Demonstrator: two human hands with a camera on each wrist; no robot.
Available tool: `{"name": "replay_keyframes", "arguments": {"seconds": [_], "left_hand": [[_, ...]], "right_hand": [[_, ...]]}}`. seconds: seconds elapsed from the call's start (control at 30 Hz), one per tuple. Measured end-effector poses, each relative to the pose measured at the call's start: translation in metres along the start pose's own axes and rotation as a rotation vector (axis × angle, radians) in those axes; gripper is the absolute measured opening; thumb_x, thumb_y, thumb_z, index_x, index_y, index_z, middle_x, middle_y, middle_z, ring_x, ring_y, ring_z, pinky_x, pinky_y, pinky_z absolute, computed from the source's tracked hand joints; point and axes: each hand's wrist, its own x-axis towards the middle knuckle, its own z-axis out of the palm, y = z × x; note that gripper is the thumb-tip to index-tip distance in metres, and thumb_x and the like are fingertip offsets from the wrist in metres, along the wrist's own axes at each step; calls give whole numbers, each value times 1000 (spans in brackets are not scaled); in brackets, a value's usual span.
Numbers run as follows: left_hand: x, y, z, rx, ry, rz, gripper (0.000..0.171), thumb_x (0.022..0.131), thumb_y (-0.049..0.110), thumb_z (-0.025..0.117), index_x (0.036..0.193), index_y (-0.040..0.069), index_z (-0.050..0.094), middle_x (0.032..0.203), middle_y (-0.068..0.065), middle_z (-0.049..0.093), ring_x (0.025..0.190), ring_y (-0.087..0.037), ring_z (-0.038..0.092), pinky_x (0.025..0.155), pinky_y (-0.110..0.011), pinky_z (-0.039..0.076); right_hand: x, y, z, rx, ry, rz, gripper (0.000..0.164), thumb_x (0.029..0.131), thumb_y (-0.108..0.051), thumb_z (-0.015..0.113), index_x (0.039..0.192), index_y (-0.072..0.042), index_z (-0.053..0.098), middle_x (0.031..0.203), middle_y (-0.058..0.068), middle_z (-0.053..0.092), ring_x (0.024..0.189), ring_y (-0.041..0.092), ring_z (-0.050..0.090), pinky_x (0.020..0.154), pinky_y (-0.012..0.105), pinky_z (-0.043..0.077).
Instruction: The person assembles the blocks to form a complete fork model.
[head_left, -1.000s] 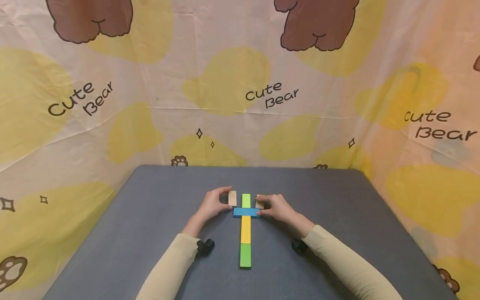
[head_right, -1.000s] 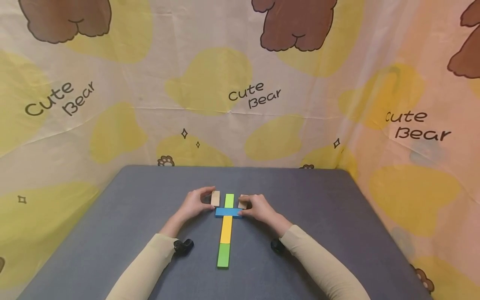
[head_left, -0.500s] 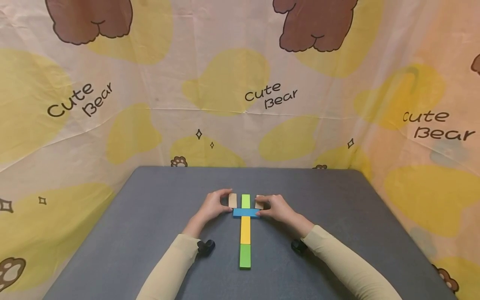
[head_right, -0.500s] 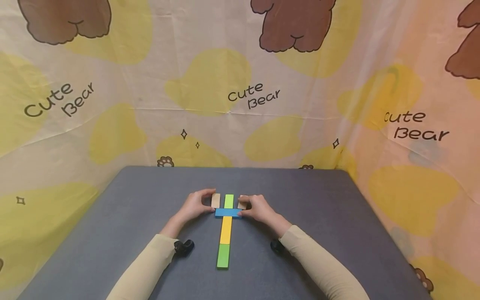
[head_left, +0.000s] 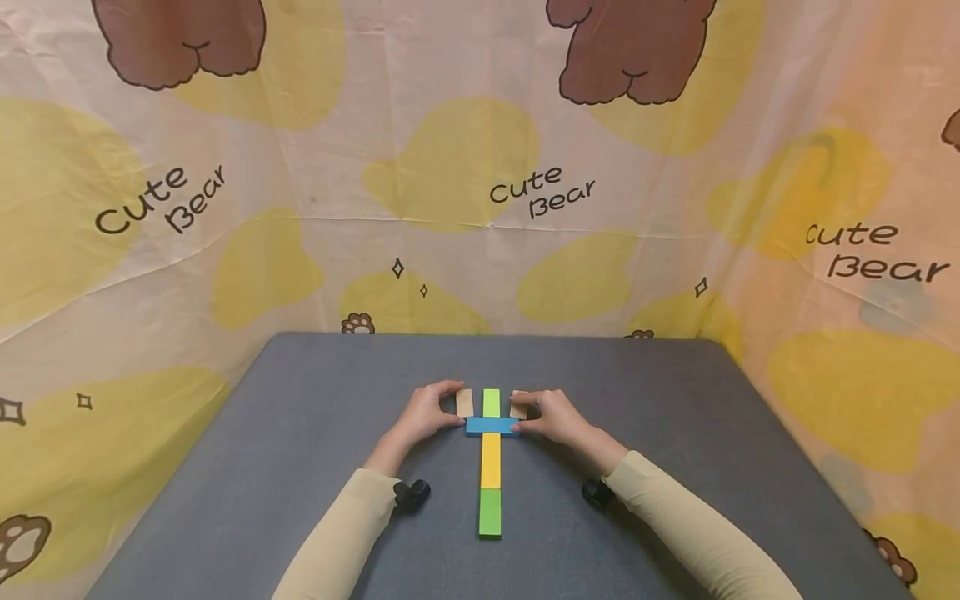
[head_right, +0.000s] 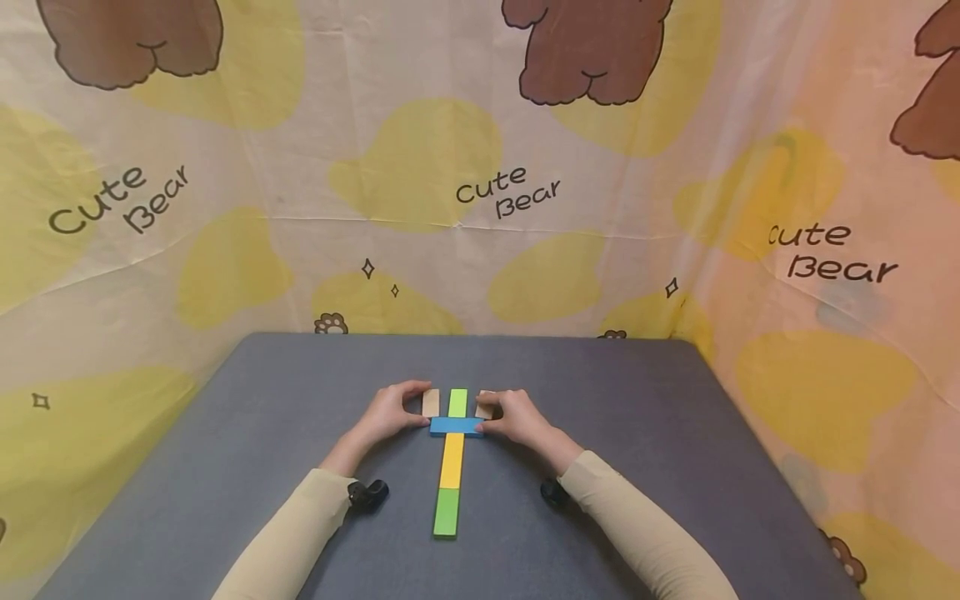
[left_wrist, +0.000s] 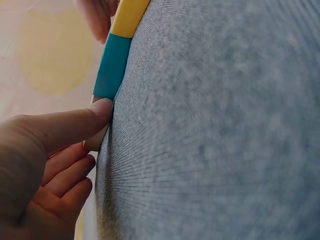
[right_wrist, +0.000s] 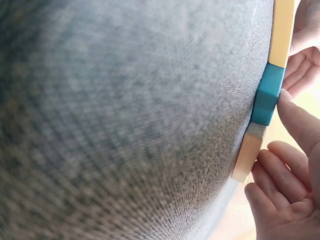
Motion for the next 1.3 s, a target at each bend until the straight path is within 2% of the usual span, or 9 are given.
{"name": "replay_keyframes", "arguments": {"seconds": [0.57, 0.97, 1.3], "left_hand": [[-1, -1, 1, 53, 24, -11, 64, 71, 19, 86, 128, 9, 61, 130, -10, 64, 126, -29, 56, 108, -46, 44], [-1, 0, 0, 90, 49, 7, 64, 68, 21, 87, 126, 8, 63, 126, -11, 66, 121, -31, 58, 104, -48, 45], [-1, -1, 0, 101, 28, 8, 66, 70, 24, 86, 128, 8, 61, 130, -11, 64, 125, -32, 56, 107, -48, 43]], "right_hand": [[0, 0, 0, 10, 7, 2, 57, 78, -28, 79, 128, -8, 63, 134, 9, 62, 127, 26, 58, 104, 46, 48], [0, -1, 0, 12, 9, 1, 57, 78, -28, 79, 129, -8, 63, 134, 9, 62, 127, 26, 58, 103, 46, 49], [0, -1, -1, 31, 18, 6, 56, 78, -28, 80, 127, -7, 63, 132, 11, 63, 124, 28, 60, 101, 46, 50]]}}
